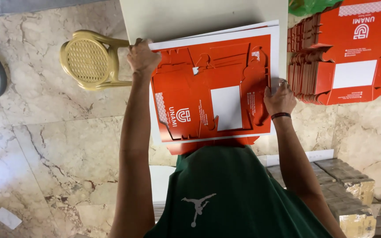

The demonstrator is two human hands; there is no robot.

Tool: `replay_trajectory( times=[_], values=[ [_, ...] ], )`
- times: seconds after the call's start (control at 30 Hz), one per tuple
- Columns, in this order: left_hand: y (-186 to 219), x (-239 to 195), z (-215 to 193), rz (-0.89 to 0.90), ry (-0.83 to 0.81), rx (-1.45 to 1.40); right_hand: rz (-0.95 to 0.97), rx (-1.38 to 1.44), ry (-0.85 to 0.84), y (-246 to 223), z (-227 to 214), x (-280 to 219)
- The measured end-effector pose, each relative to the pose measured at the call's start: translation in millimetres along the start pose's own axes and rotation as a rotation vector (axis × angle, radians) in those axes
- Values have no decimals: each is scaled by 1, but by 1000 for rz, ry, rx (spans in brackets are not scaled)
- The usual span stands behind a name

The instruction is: Manually extracting die-cut cardboard box shapes from their surrounding sheets and stacking the finished boxes.

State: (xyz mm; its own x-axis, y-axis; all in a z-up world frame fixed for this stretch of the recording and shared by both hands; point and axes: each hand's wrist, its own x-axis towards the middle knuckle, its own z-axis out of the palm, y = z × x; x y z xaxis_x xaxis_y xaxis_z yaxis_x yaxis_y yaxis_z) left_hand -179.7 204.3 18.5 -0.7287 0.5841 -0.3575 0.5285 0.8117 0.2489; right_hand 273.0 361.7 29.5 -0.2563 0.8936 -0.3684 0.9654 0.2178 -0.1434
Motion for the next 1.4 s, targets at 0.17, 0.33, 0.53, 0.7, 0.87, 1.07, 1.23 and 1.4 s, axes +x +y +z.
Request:
replay_trajectory(
  times=[0.17, 0.33, 0.53, 0.7, 0.87, 1.07, 1.23, 1.4],
  values=[
    [-30, -38, -40, -70, -110, -379, -25, 18, 12, 9, 5, 7],
    [-65, -141, 2, -362, -189, -254, -133, 19, 160, 30, 20, 8],
    [-58, -205, 37, -485, -91, -392, -214, 0, 249, 31, 23, 5],
    [-68, -195, 55, -506, -57, -187, -273, 24, 306, 42, 37, 16],
    [-65, -212, 57, -366, 116, -273, -370, 163, 515, 25, 13, -3],
    [-40, -221, -7, -137, 421, -332, -422, 274, 590, 1, -33, 4],
    [-34, -115, -51, -44, 537, -425, -402, 304, 623, -66, -84, 90],
    [1, 27, -95, -109, 363, -492, -468, 261, 470, -131, -94, 246]
  ],
)
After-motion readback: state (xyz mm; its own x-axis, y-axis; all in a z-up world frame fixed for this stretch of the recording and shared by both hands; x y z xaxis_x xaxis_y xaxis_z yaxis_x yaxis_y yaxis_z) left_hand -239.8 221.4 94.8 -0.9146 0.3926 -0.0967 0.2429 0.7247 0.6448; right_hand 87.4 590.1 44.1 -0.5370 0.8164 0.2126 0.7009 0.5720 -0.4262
